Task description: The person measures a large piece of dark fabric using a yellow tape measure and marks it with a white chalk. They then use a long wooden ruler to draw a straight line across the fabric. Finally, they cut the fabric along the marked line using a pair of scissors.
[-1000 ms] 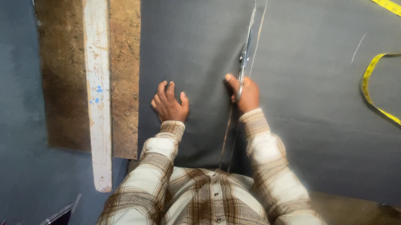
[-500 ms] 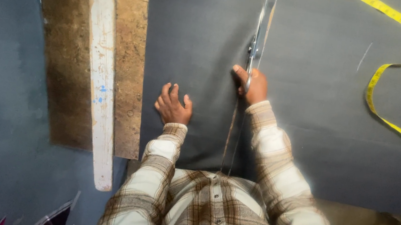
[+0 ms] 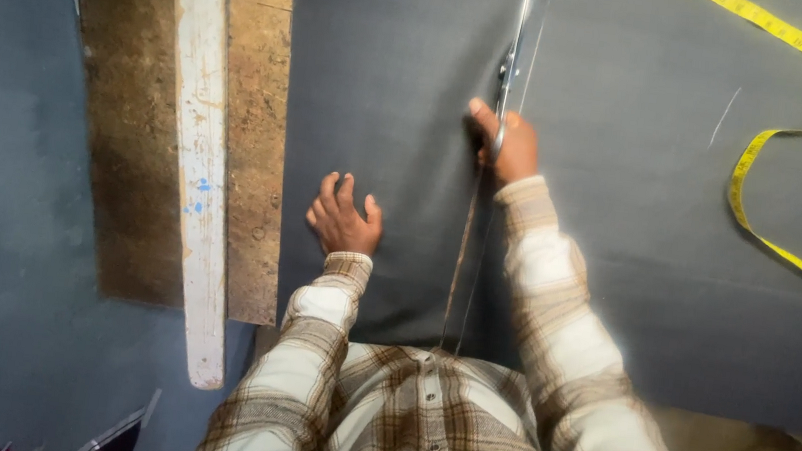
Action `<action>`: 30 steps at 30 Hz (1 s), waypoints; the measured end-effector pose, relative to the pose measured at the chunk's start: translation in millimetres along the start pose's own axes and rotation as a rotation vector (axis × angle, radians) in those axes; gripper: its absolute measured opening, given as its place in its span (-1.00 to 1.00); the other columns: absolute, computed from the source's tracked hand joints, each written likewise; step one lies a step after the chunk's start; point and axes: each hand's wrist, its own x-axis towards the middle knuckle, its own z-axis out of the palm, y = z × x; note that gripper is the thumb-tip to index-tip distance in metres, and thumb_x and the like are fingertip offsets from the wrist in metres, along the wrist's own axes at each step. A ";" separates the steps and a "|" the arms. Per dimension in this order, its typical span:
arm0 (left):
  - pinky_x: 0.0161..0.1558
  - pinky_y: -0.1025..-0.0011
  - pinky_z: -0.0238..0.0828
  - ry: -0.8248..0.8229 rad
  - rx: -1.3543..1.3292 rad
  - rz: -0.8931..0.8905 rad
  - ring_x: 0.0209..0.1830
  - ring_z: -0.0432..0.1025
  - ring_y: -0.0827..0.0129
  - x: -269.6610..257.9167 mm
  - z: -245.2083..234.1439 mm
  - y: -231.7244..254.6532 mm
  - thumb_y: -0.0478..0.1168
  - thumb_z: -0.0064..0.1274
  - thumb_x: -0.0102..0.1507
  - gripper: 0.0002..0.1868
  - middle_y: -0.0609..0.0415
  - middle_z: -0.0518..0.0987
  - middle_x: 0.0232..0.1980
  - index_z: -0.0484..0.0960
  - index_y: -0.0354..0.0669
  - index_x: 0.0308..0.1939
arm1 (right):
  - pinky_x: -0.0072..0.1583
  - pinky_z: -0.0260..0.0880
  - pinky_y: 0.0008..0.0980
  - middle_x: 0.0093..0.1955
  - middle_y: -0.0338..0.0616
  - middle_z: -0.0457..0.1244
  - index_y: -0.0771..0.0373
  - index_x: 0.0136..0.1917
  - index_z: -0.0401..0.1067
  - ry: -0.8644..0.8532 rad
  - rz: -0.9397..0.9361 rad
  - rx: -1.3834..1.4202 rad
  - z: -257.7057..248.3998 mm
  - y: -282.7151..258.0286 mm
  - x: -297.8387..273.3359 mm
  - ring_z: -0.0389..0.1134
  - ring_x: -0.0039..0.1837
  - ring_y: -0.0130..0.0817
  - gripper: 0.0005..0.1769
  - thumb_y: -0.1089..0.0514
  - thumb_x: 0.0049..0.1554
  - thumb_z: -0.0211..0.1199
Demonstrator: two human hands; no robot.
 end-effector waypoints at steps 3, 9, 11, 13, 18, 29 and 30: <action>0.01 0.03 0.30 0.005 -0.021 -0.001 0.00 0.44 0.04 1.5 -0.7 0.1 0.01 0.14 0.23 -0.44 -0.04 0.44 0.37 0.47 0.03 0.30 | -0.32 0.58 -0.26 -0.45 0.06 0.31 0.21 -0.26 0.35 0.009 0.025 0.048 -0.8 -8.3 8.6 0.47 -0.41 -0.20 -0.22 -0.51 0.11 0.55; -0.01 0.01 0.31 0.006 -0.027 0.001 -0.01 0.44 0.03 0.5 1.1 -0.4 0.02 0.14 0.23 -0.43 -0.04 0.44 0.37 0.47 0.02 0.31 | -0.33 0.59 -0.24 -0.47 0.06 0.30 0.26 -0.26 0.39 0.002 0.017 0.011 -6.1 -6.7 10.6 0.48 -0.41 -0.16 -0.21 -0.49 0.12 0.58; 0.00 0.03 0.30 0.016 -0.012 0.008 -0.01 0.44 0.03 0.4 1.4 -0.4 0.02 0.14 0.21 -0.41 -0.04 0.44 0.38 0.47 0.02 0.31 | -0.35 0.57 -0.27 -0.50 0.05 0.28 0.27 -0.26 0.38 0.023 0.021 0.013 -6.7 -13.0 4.9 0.46 -0.45 -0.16 -0.23 -0.45 0.11 0.60; -0.01 0.04 0.29 0.008 -0.011 0.020 -0.02 0.43 0.04 1.5 -1.9 -0.7 0.02 0.13 0.23 -0.42 -0.06 0.43 0.37 0.47 0.01 0.31 | -0.35 0.56 -0.27 -0.52 0.03 0.27 0.26 -0.29 0.38 0.020 0.012 -0.004 -5.6 -14.4 3.9 0.45 -0.46 -0.16 -0.25 -0.43 0.12 0.58; 0.01 0.04 0.30 0.005 -0.020 0.002 -0.01 0.44 0.07 -0.6 -1.2 0.1 0.01 0.14 0.22 -0.42 -0.04 0.44 0.37 0.47 0.02 0.31 | -0.40 0.51 -0.33 -0.56 -0.02 0.26 0.20 -0.34 0.38 0.027 0.004 -0.023 -3.0 -16.5 -1.7 0.42 -0.50 -0.23 -0.30 -0.38 0.13 0.59; 0.01 0.02 0.29 0.044 -0.038 0.018 -0.02 0.45 0.02 1.0 0.9 -0.7 0.00 0.15 0.21 -0.42 -0.05 0.46 0.37 0.49 0.02 0.31 | -0.37 0.54 -0.26 -0.50 0.05 0.27 0.21 -0.29 0.40 0.000 -0.034 0.074 -12.4 -29.1 54.3 0.46 -0.45 -0.20 -0.27 -0.44 0.09 0.61; 0.01 0.02 0.29 0.044 -0.041 0.021 -0.02 0.45 0.02 1.1 0.3 -1.2 0.00 0.15 0.21 -0.42 -0.05 0.46 0.37 0.49 0.02 0.31 | -0.37 0.54 -0.26 -0.50 0.05 0.27 0.21 -0.29 0.40 0.004 -0.034 0.076 -13.2 -34.0 51.7 0.46 -0.45 -0.20 -0.27 -0.44 0.09 0.61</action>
